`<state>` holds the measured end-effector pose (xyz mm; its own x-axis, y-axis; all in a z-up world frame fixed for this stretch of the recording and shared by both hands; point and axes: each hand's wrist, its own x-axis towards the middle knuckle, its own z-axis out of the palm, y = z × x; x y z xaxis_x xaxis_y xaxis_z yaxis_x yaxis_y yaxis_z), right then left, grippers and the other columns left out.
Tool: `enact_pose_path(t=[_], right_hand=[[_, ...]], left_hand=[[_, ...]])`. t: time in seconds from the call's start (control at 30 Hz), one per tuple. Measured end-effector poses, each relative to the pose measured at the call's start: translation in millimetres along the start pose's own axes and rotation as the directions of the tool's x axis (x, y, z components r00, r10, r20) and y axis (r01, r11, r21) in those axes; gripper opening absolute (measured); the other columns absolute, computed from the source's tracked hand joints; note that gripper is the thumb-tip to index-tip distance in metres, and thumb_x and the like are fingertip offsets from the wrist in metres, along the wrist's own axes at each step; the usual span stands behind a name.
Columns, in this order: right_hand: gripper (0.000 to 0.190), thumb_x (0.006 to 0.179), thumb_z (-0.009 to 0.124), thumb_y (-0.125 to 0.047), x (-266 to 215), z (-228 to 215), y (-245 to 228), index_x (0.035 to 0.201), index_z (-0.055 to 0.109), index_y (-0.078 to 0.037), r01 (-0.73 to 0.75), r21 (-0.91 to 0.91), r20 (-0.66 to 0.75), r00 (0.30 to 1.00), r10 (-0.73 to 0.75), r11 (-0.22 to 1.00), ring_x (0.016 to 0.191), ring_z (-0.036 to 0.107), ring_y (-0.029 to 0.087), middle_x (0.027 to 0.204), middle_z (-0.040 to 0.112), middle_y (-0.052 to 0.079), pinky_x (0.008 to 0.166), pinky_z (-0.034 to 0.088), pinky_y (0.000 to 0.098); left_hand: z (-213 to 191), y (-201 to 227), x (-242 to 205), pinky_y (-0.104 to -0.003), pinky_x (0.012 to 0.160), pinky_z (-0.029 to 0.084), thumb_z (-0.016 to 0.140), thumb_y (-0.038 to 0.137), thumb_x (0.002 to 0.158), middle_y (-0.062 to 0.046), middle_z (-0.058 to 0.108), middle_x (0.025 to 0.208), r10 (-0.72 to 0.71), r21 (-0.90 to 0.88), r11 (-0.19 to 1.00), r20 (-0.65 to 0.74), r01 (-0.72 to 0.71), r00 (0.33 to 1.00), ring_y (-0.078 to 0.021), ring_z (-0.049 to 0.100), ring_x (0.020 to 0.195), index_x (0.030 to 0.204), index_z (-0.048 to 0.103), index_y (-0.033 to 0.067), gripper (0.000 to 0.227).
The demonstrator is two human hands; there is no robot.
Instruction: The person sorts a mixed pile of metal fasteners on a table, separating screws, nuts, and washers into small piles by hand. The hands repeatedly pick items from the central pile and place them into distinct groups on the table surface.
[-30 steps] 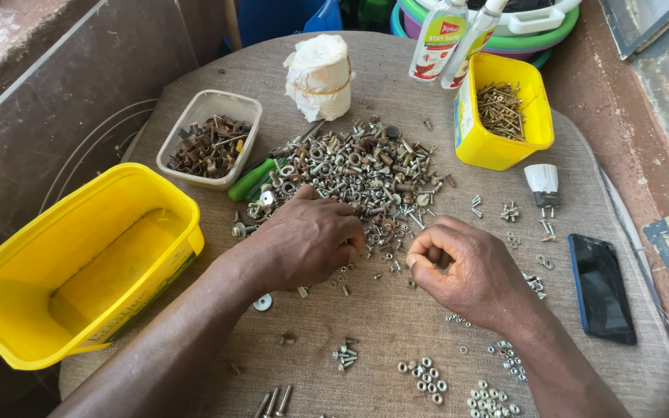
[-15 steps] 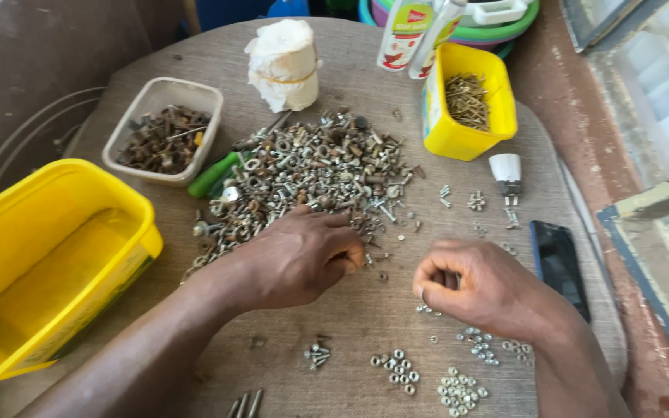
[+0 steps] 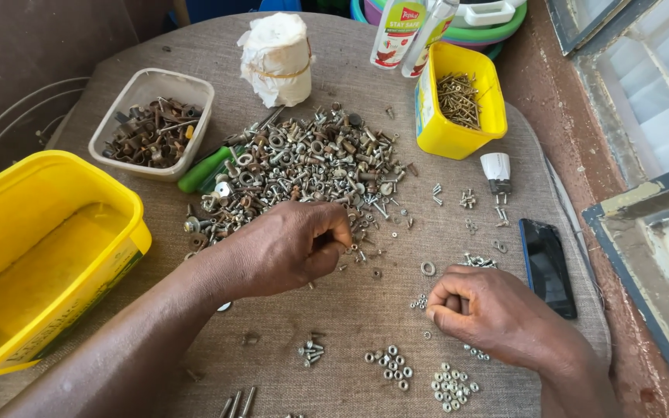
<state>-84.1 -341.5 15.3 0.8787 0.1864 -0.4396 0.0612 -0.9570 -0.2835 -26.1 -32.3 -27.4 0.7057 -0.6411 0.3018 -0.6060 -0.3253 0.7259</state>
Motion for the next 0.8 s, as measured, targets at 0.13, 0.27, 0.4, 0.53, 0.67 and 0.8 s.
enact_pose_path(t=[0.13, 0.27, 0.4, 0.53, 0.67, 0.8], right_hand=[[0.015, 0.085, 0.079, -0.038, 0.5, -1.1, -6.1, 0.074, 0.078, -0.028, -0.033, -0.039, 0.013, 0.999, 0.033, 0.999, 0.065, 0.066, 0.006, 0.073, 0.071, -0.013, 0.070, 0.048, 0.0269], [0.016, 0.093, 0.079, -0.038, 0.7, -8.8, -10.6, 0.089, 0.087, -0.025, 0.015, 0.118, -0.158, 0.987, 0.004, 0.993, 0.073, 0.069, 0.006, 0.085, 0.080, -0.011, 0.071, 0.053, 0.0259], [0.018, 0.090, 0.081, -0.028, 15.3, -3.0, -23.6, 0.102, 0.089, -0.017, 0.470, 0.235, -0.401, 0.844, -0.355, 0.851, 0.076, 0.073, 0.008, 0.089, 0.082, -0.004, 0.071, 0.056, 0.0253], [0.020, 0.083, 0.089, -0.027, 29.4, 18.1, -33.0, 0.099, 0.089, -0.013, 0.552, 0.333, -0.431, 0.810, -0.397, 0.765, 0.076, 0.071, 0.007, 0.088, 0.082, -0.003, 0.070, 0.053, 0.0233], [0.012, 0.084, 0.088, -0.015, 29.3, 28.0, -42.4, 0.094, 0.084, -0.009, 0.649, 0.311, -0.542, 0.721, -0.432, 0.694, 0.081, 0.076, 0.010, 0.092, 0.084, 0.001, 0.077, 0.060, 0.0241], [0.008, 0.087, 0.086, -0.014, 32.1, 30.7, -42.6, 0.091, 0.081, -0.010, 0.674, 0.240, -0.571, 0.680, -0.460, 0.698, 0.076, 0.072, 0.010, 0.087, 0.080, 0.000, 0.073, 0.058, 0.0247]], left_hand=[[6.1, -3.6, 1.1, -0.031, 0.056, 0.052, 0.061, 0.001, 0.087, 0.002, 0.071, 0.080, 0.022, -0.035, 0.999, -0.003, -0.022, 1.000, -0.0123, 0.063, 0.064, 0.092, 0.067, 0.0140, 0.016], [9.7, -1.2, 1.1, -0.032, 0.060, 0.054, 0.066, 0.005, 0.085, 0.001, 0.075, 0.084, 0.029, -0.038, 0.999, 0.024, -0.028, 0.999, -0.0142, 0.068, 0.066, 0.095, 0.070, 0.0156, 0.014], [11.6, 11.0, 4.4, -0.032, 0.061, 0.054, 0.069, 0.010, 0.091, 0.003, 0.077, 0.086, 0.036, -0.104, 0.994, 0.043, -0.032, 0.998, -0.0134, 0.072, 0.069, 0.095, 0.071, 0.0169, 0.009], [8.4, 23.2, 4.8, -0.029, 0.064, 0.060, 0.071, 0.006, 0.094, -0.001, 0.079, 0.095, 0.014, -0.207, 0.978, 0.068, 0.000, 0.998, -0.0136, 0.074, 0.076, 0.101, 0.073, 0.0140, 0.011], [13.7, 20.8, 1.3, -0.027, 0.064, 0.051, 0.071, 0.005, 0.091, 0.007, 0.072, 0.085, -0.028, -0.299, 0.953, 0.049, 0.041, 0.998, -0.0074, 0.064, 0.072, 0.095, 0.069, 0.0193, 0.015], [17.2, 18.1, 3.5, -0.027, 0.066, 0.050, 0.075, 0.005, 0.093, 0.007, 0.066, 0.085, -0.045, -0.314, 0.948, 0.040, 0.055, 0.998, -0.0081, 0.061, 0.073, 0.094, 0.065, 0.0194, 0.017]])
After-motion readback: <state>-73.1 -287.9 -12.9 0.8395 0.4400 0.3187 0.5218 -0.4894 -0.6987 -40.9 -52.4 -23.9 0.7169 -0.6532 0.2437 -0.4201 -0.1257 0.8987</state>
